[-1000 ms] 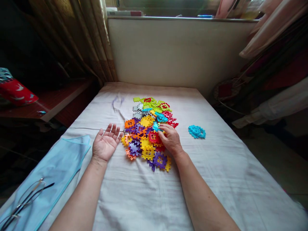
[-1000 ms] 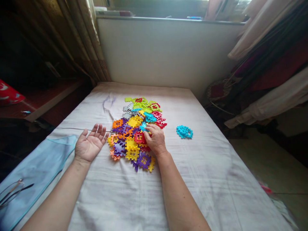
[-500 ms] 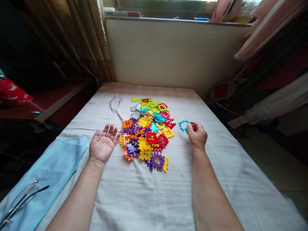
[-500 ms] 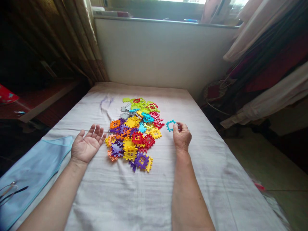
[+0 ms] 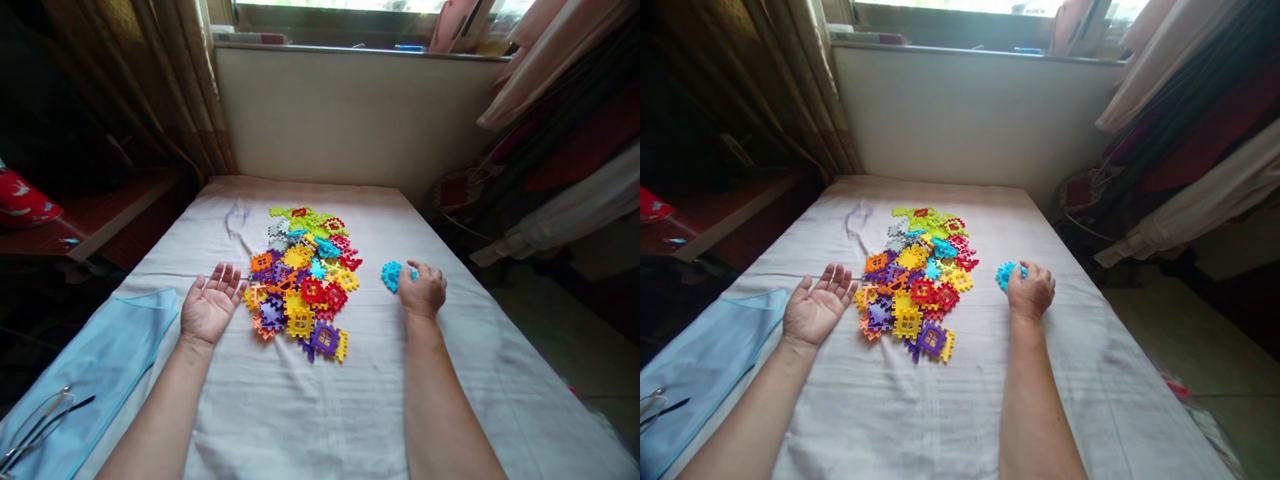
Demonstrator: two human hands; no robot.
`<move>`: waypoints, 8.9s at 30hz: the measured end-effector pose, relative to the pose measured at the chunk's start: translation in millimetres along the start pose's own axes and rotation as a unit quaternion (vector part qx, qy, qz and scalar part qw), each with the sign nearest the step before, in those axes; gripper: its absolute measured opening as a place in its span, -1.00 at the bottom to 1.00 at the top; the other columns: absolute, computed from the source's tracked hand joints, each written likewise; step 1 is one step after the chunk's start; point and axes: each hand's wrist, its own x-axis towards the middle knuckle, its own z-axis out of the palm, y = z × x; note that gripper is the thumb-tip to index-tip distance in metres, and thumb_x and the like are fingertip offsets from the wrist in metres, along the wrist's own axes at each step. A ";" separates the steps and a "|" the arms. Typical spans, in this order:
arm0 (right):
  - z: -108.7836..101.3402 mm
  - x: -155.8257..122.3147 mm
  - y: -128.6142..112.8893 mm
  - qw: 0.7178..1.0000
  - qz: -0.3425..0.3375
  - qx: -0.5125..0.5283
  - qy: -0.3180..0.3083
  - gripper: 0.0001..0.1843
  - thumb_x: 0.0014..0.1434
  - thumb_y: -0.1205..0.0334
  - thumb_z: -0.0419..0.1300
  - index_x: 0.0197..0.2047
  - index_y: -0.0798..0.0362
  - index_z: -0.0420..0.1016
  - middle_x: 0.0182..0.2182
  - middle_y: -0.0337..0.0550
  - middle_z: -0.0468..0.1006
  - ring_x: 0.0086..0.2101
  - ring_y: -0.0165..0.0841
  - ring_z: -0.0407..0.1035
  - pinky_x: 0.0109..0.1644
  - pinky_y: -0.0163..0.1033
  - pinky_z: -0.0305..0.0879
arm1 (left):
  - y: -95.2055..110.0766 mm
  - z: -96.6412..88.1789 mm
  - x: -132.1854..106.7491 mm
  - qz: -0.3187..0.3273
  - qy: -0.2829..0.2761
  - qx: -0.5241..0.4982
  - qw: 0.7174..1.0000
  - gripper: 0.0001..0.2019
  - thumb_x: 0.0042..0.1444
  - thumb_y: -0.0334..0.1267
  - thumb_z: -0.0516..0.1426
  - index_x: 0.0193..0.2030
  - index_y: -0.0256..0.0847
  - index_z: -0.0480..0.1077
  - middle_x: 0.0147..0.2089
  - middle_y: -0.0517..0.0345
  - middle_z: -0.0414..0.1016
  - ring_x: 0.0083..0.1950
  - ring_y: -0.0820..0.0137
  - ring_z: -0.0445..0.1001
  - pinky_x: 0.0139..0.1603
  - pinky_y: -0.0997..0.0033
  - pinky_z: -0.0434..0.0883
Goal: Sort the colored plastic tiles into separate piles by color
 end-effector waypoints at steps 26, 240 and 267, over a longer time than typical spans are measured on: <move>13.1 -80.9 -226.8 0.875 -0.248 0.013 -0.416 -0.35 0.17 -0.16 0.16 0.28 -0.16 0.28 0.31 0.08 0.19 0.26 0.05 0.06 0.16 0.28 0.16 | 1.3 -3.0 3.7 -0.017 0.002 -0.026 1.000 -0.65 0.33 -0.17 -0.11 -0.06 -0.23 0.47 -0.07 0.00 0.60 0.03 0.24 0.55 0.10 0.09 0.47; -20.3 26.6 -11.7 0.967 0.101 -0.078 -0.223 -0.56 0.07 0.04 0.10 -0.05 0.01 0.60 -0.28 -0.07 0.63 -0.33 -0.21 0.45 -0.31 -0.20 0.27 | -21.3 -6.6 12.5 0.237 -0.049 0.608 0.756 -0.76 -0.07 -0.29 0.29 -0.21 0.02 0.60 -0.10 0.18 0.59 0.03 0.14 0.41 0.34 0.25 0.13; -16.1 -72.4 -157.9 0.877 -0.272 0.132 -0.374 -0.60 0.27 0.14 0.13 0.16 -0.02 0.43 -0.06 -0.12 0.61 -0.03 -0.22 0.41 0.10 -0.15 0.24 | -37.0 3.2 -0.1 0.251 -0.171 0.621 0.723 -0.64 -0.02 -0.37 0.21 -0.08 0.09 0.57 0.05 0.22 0.58 0.32 0.13 0.25 0.45 0.03 -0.21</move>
